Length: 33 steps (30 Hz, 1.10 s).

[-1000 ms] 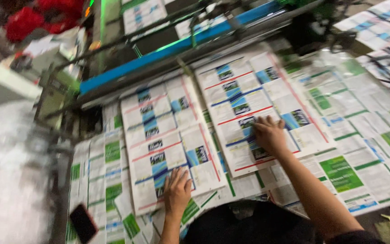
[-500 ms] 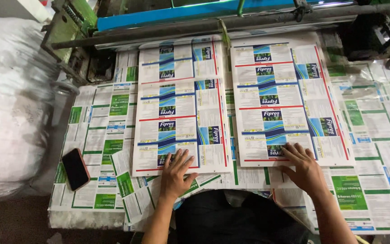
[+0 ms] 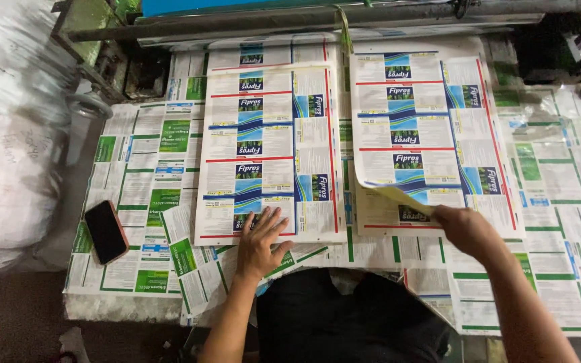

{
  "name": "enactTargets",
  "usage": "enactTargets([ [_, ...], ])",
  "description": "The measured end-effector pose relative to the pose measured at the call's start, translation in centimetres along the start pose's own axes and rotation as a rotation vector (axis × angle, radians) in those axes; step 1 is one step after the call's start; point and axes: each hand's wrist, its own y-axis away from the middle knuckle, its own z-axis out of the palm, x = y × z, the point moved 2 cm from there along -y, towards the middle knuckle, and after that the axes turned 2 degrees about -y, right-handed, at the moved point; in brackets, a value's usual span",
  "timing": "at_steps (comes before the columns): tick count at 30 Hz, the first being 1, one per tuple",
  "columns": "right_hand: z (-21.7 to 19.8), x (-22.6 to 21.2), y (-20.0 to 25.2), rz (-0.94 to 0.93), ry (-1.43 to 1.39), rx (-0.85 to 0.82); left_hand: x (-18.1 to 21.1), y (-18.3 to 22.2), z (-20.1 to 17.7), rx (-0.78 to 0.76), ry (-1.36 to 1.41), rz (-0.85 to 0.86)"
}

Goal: Aligning and sorting printed sheets on an industrial processing machine.

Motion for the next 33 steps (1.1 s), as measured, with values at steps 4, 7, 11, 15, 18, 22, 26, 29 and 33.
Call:
enactTargets([
  [4,-6.0,-4.8,4.8,-0.162,0.075,0.404,0.1,0.0,0.0,-0.005,-0.022,-0.013],
  [7,-4.2,-5.9,5.8,-0.299,0.033,0.708,0.5,-0.1,-0.3,0.009,-0.014,-0.010],
  [11,2.1,-5.3,4.6,-0.262,0.033,0.635,0.3,-0.2,-0.2,0.008,-0.044,0.003],
  [15,3.5,-6.1,4.4,-0.161,-0.057,0.687,0.9,-0.5,-0.8,-0.057,-0.045,-0.011],
  [18,3.8,-5.6,2.9,-0.155,-0.090,0.689,1.2,-0.6,-1.2,-0.004,-0.032,0.024],
  [22,3.5,-5.0,0.4,-0.150,-0.105,0.702,1.0,-0.5,-0.8,0.009,-0.042,0.064],
  [26,3.1,-4.6,-2.5,-0.149,-0.123,0.679,0.6,-0.5,-0.4,0.005,-0.082,0.043],
  [29,2.9,-4.3,-4.7,-0.140,-0.115,0.661,0.7,-0.6,-0.6,-0.005,-0.088,0.039],
  [33,3.3,-3.8,-8.2,-0.111,-0.086,0.582,-0.1,-0.6,-0.1,-0.129,-0.091,-0.043],
])
